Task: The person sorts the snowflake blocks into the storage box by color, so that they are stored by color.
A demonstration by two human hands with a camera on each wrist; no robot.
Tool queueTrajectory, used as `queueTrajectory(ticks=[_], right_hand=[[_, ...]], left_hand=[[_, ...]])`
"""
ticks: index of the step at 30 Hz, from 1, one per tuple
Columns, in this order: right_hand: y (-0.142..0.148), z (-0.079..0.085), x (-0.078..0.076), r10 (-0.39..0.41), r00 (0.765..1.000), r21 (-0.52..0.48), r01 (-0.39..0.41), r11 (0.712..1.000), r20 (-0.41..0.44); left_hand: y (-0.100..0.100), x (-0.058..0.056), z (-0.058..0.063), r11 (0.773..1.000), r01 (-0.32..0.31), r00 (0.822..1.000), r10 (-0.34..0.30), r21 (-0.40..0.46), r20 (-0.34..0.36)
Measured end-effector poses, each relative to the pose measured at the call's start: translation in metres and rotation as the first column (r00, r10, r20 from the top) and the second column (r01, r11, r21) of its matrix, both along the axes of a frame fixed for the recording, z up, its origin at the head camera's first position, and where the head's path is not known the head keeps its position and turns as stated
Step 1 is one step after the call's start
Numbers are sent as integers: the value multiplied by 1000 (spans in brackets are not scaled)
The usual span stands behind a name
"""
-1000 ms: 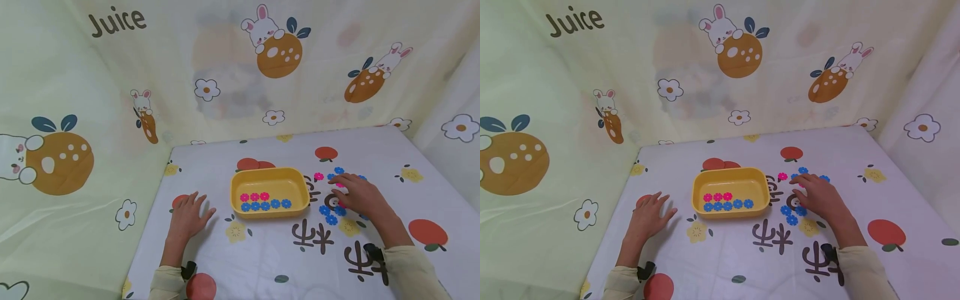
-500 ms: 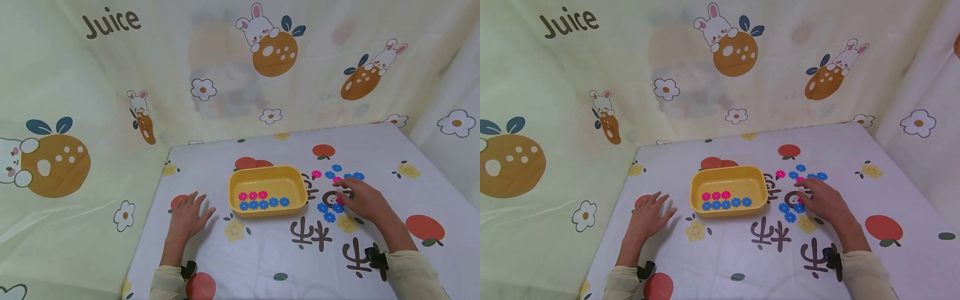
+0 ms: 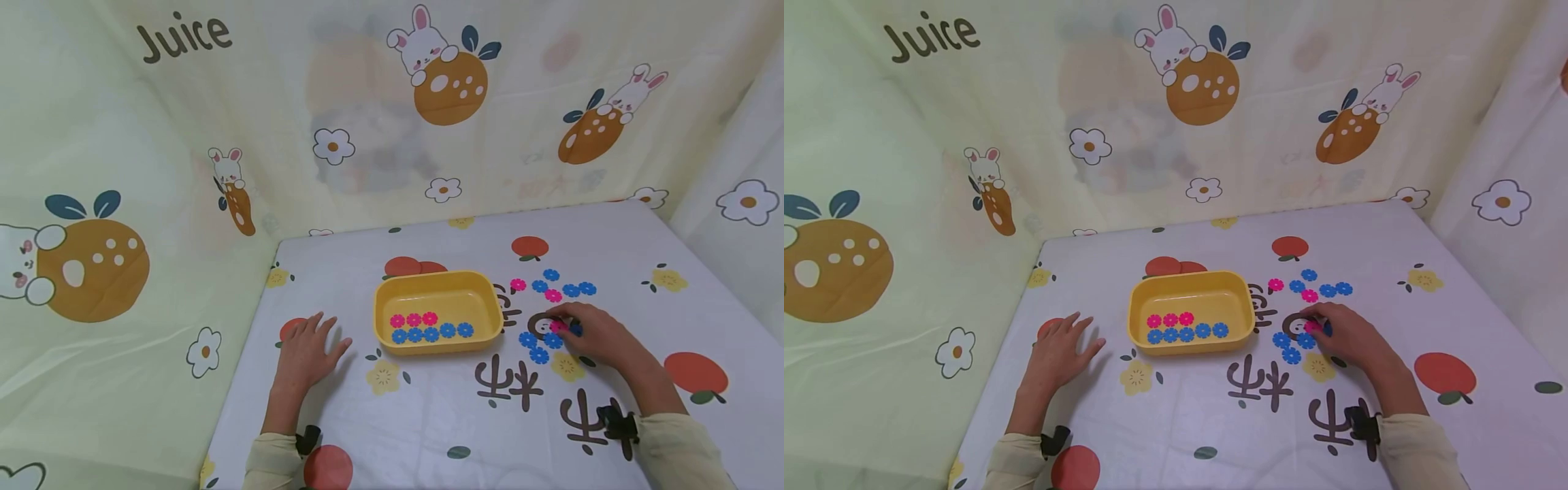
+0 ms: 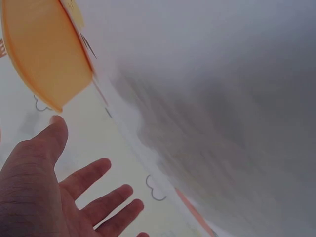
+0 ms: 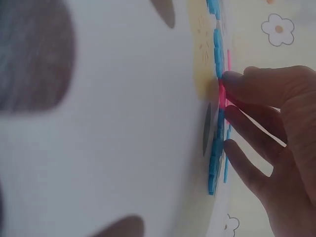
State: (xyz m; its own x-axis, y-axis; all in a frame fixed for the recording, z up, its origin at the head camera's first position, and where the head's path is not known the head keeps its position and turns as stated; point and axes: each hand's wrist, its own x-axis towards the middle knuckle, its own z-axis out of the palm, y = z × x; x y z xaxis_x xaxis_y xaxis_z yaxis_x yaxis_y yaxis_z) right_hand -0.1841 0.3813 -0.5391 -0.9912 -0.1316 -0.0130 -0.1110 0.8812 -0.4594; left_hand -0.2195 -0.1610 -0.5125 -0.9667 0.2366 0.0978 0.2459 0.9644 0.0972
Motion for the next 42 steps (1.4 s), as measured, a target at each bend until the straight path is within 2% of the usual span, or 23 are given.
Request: queueTrajectory(ticks=[14, 24, 29, 42], right_hand=[[3, -3, 0, 13, 1000, -21, -14, 1000, -19], [2, -3, -2, 42, 999, 2, -42, 999, -20], [2, -4, -4, 34, 999, 22, -34, 999, -16], [0, -2, -1, 16, 999, 25, -15, 1000, -31]], left_hand=[[-1, 2, -2, 1000, -2, 1000, 2, 16, -3], [0, 2, -2, 1000, -2, 1000, 2, 21, 6], [0, 0, -1, 1000, 5, 1000, -4, 18, -9], [1, -1, 1, 1000, 4, 1000, -4, 23, 3]])
